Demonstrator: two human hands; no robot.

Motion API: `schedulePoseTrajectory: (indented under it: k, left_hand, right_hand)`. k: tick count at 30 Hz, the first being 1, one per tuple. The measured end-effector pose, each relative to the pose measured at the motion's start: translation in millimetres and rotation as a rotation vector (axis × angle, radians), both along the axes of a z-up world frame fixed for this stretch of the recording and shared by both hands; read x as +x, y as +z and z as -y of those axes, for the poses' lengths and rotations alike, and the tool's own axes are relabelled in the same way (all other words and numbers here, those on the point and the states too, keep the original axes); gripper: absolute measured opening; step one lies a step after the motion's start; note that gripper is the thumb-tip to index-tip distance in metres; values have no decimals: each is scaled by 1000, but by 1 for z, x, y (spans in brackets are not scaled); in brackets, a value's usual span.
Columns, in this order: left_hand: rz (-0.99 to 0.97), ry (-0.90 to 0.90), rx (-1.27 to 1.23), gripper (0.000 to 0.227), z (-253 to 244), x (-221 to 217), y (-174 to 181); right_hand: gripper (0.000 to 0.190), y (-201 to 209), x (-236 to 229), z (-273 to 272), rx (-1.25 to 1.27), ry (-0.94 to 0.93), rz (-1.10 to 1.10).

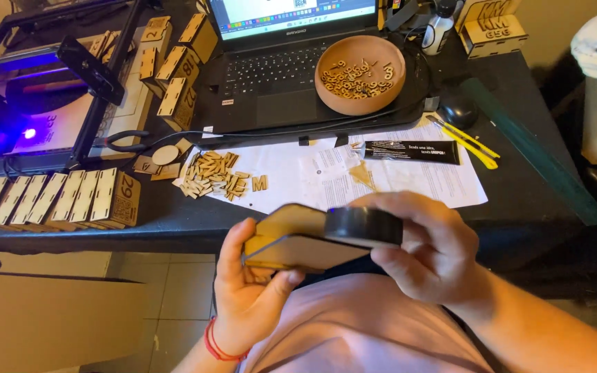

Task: The person applies glue to small wooden letter pieces using a toothpick and attaches them to a rectangular wooden base. They handle multiple letter pieces, applying adhesive and pressing them onto the surface to form a design.

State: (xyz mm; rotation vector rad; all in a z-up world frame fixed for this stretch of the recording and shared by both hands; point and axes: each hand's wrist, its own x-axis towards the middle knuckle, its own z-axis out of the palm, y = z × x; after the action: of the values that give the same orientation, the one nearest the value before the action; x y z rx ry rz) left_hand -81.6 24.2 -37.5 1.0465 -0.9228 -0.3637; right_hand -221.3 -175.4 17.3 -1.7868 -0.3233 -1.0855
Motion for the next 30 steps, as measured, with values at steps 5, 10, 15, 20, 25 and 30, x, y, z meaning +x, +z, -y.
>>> schedulePoseTrajectory:
  k: [5, 10, 15, 20, 25, 30]
  left_hand:
    - [323, 99, -26, 78, -7, 1, 8]
    - [573, 259, -31, 79, -3, 1, 26]
    - [566, 217, -90, 73, -1, 5, 24]
    - [437, 222, -193, 78, 10, -2, 13]
    - [192, 178, -296, 49, 13, -16, 1]
    - [-522, -308, -57, 37, -9, -2, -21]
  right_hand:
    - [37, 1, 1, 0, 68, 181, 49]
    - [29, -1, -1, -1, 124, 223, -27]
    - [30, -9, 1, 9, 231, 320, -34]
    - [21, -11, -4, 11, 106, 305, -66]
    - [21, -8, -13, 5, 49, 156, -104]
    - [13, -5, -20, 2, 103, 188, -203]
